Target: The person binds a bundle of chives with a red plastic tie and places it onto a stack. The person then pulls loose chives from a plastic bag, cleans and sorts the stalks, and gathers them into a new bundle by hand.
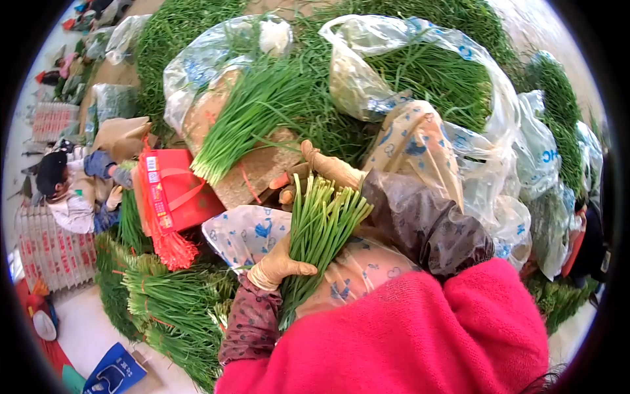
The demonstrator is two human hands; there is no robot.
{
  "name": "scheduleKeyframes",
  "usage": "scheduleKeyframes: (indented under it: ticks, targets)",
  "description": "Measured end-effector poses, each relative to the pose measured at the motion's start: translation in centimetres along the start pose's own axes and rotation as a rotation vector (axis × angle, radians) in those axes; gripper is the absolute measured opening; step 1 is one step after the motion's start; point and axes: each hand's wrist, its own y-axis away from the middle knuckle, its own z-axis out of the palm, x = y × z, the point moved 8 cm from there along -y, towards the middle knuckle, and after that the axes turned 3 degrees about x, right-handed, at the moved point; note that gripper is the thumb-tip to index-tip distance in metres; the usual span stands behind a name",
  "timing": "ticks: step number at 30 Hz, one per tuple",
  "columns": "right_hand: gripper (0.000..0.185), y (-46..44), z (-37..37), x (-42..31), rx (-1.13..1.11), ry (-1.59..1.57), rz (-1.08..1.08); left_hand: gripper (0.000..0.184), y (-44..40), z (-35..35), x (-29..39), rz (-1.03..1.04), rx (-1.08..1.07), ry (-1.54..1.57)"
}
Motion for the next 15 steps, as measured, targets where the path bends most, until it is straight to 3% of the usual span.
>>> scheduleKeyframes:
  ticks: [2,3,5,7,9,11,12,14,15]
  targets:
    - [0.082,-0.4,-2.3,-0.6,0.099,0.296,-0.008,0.077,1.4,-0.2,-0.6,-0.095,0.123,0.193]
    - [0.081,3.9,-5.2,-1.3,0.269,0.335,0.063,0.077,-1.4,2.2,-1.7,-0.059,0.038,0.247]
    - [0.074,7.5,-3.9,-2.3,0.292,0.522,0.142,0.068,0.4,2.9,-1.5,-0.090,0.114,0.402]
    - [0.069,8.1,-4.2,-2.8,0.256,0.913,0.177,0.064,1.2,2.1,-1.0,-0.039,0.176,0.347]
    - [0.057,8.1,-4.7,-2.4,0.253,1.228,-0.085,0.061,1.5,1.8,-1.7,-0.028,0.275,0.308]
    - [0.044,8.4,-3.8,-1.5,0.404,0.877,-0.086,0.060,1.6,2.2,-1.4,0.032,0.291,0.314]
    - [0.044,8.0,-3.8,-1.2,0.397,0.876,-0.081,0.058,1.9,2.2,-1.2,0.065,0.331,0.322]
    - [0.031,8.4,-3.8,-3.6,0.604,1.082,-0.441,0.057,2.2,2.5,-1.4,0.102,0.378,0.333]
    - [0.025,8.3,-4.9,-4.5,0.682,0.974,-0.423,0.056,2.4,2.4,-1.4,0.123,0.412,0.324]
